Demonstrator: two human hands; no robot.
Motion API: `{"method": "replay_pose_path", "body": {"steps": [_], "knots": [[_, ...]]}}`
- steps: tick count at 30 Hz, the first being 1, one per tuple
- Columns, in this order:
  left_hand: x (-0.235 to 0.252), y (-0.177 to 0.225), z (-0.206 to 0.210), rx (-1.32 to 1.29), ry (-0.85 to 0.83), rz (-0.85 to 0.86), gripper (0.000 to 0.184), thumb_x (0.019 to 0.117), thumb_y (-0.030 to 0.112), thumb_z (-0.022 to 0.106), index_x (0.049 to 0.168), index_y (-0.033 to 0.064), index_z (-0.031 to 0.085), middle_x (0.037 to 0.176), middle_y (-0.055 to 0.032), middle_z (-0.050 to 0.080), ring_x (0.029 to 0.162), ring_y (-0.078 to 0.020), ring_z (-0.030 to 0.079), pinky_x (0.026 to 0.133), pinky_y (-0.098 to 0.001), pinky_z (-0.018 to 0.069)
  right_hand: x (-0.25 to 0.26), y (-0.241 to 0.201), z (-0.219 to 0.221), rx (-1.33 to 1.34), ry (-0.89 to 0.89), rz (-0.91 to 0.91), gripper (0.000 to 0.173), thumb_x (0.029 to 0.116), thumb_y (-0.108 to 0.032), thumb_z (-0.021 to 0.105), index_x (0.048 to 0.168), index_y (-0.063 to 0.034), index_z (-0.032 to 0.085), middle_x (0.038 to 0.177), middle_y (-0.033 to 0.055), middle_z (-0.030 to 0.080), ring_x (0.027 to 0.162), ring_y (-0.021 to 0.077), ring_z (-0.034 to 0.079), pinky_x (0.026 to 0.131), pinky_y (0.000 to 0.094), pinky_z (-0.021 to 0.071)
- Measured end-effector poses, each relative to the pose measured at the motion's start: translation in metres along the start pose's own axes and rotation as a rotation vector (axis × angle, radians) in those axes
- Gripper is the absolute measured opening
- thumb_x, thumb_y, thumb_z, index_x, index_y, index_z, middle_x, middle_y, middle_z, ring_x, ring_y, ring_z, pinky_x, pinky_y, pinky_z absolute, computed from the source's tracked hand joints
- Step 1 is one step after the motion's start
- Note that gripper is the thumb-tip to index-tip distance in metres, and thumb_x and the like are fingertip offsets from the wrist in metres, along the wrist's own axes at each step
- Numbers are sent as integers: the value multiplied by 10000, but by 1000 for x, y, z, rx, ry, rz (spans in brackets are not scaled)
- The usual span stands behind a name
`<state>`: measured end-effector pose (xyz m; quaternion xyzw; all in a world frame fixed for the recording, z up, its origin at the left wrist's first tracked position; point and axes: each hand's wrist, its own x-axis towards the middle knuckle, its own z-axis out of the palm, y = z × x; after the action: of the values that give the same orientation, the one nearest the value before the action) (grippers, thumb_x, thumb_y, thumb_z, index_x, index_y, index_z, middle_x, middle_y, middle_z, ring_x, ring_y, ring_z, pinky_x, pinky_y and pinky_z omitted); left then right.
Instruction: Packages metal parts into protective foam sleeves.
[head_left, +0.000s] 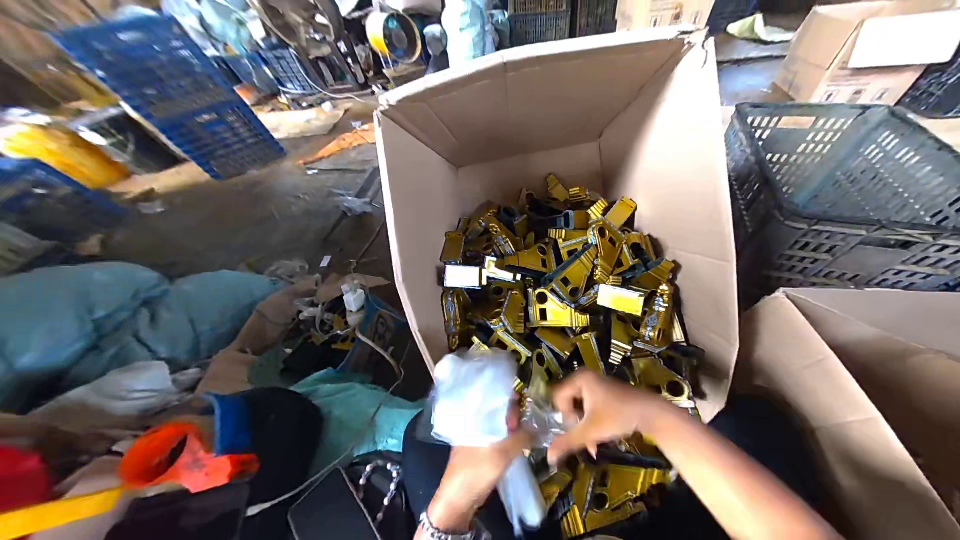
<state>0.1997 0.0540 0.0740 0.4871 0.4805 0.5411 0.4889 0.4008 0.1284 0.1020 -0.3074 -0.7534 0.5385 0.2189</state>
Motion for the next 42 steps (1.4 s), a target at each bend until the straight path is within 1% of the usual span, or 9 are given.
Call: {"method": "replay_pose_path", "body": {"steps": [3, 7, 15, 19, 23, 26, 29, 37, 42], "knots": [[7, -11, -26, 109, 294, 140, 368, 667, -23, 757, 1015, 3, 641, 854, 36, 688, 834, -55, 672, 789, -267, 585, 55, 12, -49, -254, 187, 294, 374, 957, -267, 724, 1102, 73, 672, 1028, 205, 692, 930, 283, 674, 875, 449, 549], [-1, -1, -24, 53, 379, 151, 451, 751, -58, 680, 1191, -68, 585, 915, 23, 731, 875, -55, 703, 816, -238, 587, 120, 60, -59, -709, 182, 533, 688, 1011, -244, 639, 1595, -57, 325, 1630, 253, 255, 1469, 522, 264, 1114, 711, 304], [7, -6, -17, 64, 434, 145, 470, 766, 29, 788, 1182, -73, 594, 1011, -49, 713, 952, -93, 691, 887, -279, 588, 79, 73, -51, -475, 405, 492, 619, 925, -216, 747, 1408, 98, 521, 1432, 362, 465, 1356, 503, 445, 1118, 619, 368], [18, -6, -4, 111, 397, 213, 493, 775, 56, 815, 1189, -94, 593, 1015, -56, 724, 961, -84, 698, 915, -273, 585, 12, 39, -47, 236, 751, 203, 659, 843, -185, 803, 1380, 35, 491, 1265, 135, 632, 1138, 150, 637, 971, 305, 550], [28, -17, 27, 132, 327, 308, 536, 748, 52, 849, 1172, -141, 582, 1035, -78, 729, 982, -70, 700, 938, -264, 582, -47, 5, -20, 514, 294, 90, 547, 853, -191, 779, 1330, -18, 575, 1076, 84, 740, 842, 209, 745, 708, 380, 658], [29, -2, 55, -87, 246, 92, 467, 787, -2, 789, 1190, -93, 571, 1029, -80, 713, 984, -108, 694, 930, -281, 579, -34, 2, 6, -67, 531, 169, 449, 865, -187, 772, 1237, 18, 625, 1072, 71, 727, 971, 107, 705, 892, 292, 587], [32, 7, 59, -116, 223, 63, 369, 824, -19, 751, 1151, -79, 591, 991, -75, 719, 947, -108, 700, 904, -291, 588, -18, -3, 19, -528, 326, 372, 597, 908, -186, 719, 1401, 56, 483, 1354, 271, 578, 1050, 405, 688, 902, 550, 558], [34, -20, 34, 557, 256, 476, 568, 674, 228, 864, 1030, -165, 661, 974, -228, 733, 970, -244, 726, 923, -406, 571, 3, 21, 24, 211, 440, 181, 821, 796, -78, 815, 1492, 58, 401, 1410, 211, 559, 1290, 207, 561, 1092, 345, 470], [8, -9, 39, 297, 45, 406, 443, 722, 103, 837, 1041, -136, 645, 961, -89, 734, 954, -11, 680, 892, -213, 554, 2, 38, 27, 363, 615, 66, 540, 834, -87, 710, 1326, 70, 550, 1237, 154, 637, 1097, 131, 624, 951, 298, 529]]}}
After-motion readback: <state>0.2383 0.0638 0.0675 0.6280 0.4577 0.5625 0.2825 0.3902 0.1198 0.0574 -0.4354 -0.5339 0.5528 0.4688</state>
